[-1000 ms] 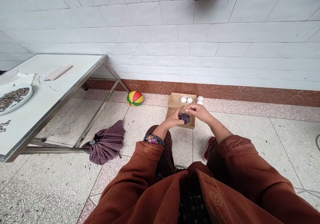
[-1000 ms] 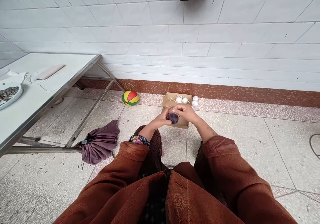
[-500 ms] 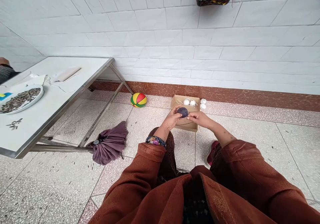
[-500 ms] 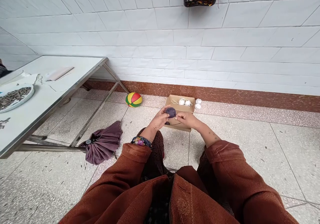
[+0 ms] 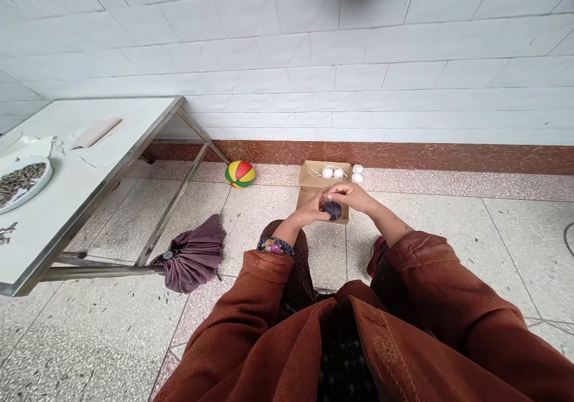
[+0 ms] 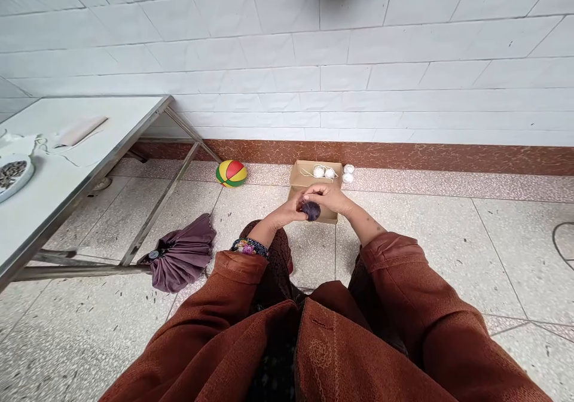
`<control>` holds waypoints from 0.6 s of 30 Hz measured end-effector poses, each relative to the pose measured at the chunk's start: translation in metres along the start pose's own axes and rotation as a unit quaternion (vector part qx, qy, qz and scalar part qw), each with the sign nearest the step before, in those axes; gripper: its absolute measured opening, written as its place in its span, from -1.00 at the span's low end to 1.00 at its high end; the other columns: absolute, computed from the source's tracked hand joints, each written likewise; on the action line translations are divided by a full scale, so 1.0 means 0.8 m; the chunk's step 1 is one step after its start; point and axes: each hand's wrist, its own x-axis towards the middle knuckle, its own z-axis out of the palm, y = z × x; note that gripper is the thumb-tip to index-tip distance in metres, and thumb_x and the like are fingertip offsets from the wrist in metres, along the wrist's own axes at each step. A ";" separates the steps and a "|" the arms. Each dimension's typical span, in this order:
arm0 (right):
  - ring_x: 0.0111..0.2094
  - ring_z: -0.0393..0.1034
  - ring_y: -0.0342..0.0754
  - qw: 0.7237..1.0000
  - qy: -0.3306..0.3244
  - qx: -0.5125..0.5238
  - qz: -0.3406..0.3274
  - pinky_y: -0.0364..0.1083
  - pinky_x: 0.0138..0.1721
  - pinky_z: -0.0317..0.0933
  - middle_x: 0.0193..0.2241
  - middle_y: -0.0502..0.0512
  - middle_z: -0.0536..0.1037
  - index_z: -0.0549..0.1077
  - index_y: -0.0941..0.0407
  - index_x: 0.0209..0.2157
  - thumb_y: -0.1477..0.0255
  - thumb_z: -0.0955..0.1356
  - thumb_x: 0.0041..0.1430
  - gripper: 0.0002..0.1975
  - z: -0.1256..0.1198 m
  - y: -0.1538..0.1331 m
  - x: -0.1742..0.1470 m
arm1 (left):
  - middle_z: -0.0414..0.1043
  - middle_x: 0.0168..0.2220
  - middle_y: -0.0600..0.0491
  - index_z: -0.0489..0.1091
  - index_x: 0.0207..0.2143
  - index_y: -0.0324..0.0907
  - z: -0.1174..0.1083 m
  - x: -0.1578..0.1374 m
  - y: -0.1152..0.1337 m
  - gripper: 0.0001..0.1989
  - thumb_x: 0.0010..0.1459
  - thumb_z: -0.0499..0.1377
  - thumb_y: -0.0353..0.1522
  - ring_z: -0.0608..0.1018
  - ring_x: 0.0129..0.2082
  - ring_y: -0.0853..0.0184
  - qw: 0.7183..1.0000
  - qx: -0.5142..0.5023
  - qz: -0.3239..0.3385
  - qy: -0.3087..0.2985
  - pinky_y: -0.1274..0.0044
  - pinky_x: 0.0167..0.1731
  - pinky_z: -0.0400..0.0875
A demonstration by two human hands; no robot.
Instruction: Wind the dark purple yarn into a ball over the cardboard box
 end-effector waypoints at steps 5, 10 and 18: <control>-0.31 0.43 -0.03 0.999 0.020 -0.017 0.028 -0.03 -0.18 0.30 -0.36 0.07 0.61 0.56 0.08 -0.35 0.08 0.40 0.14 -0.67 0.004 0.016 0.009 | 0.34 0.20 -0.08 0.20 0.30 -0.02 0.005 -0.003 0.011 -0.07 -0.19 0.35 -0.43 0.40 0.16 0.11 0.996 -0.078 0.014 -0.042 0.36 0.05 0.29; -0.51 0.17 -0.11 0.988 0.067 -0.105 0.087 -0.10 -0.42 0.09 -0.60 -0.06 0.34 0.44 0.09 -0.47 0.06 0.35 0.17 -0.63 -0.003 0.034 0.012 | 0.45 0.03 -0.01 0.27 0.27 0.00 -0.001 -0.013 0.023 -0.16 -0.14 0.32 -0.43 0.49 -0.06 0.27 0.990 -0.140 -0.009 -0.012 0.40 -0.01 0.34; -0.49 0.18 -0.13 0.990 -0.027 -0.124 0.065 -0.11 -0.39 0.09 -0.57 -0.07 0.36 0.49 0.10 -0.41 0.12 0.36 0.18 -0.68 -0.011 0.019 -0.005 | 0.46 -0.05 -0.02 0.39 0.07 -0.15 -0.007 -0.006 0.015 -0.36 -0.16 0.30 -0.41 0.50 -0.10 0.28 0.979 -0.152 -0.028 0.136 0.41 -0.03 0.36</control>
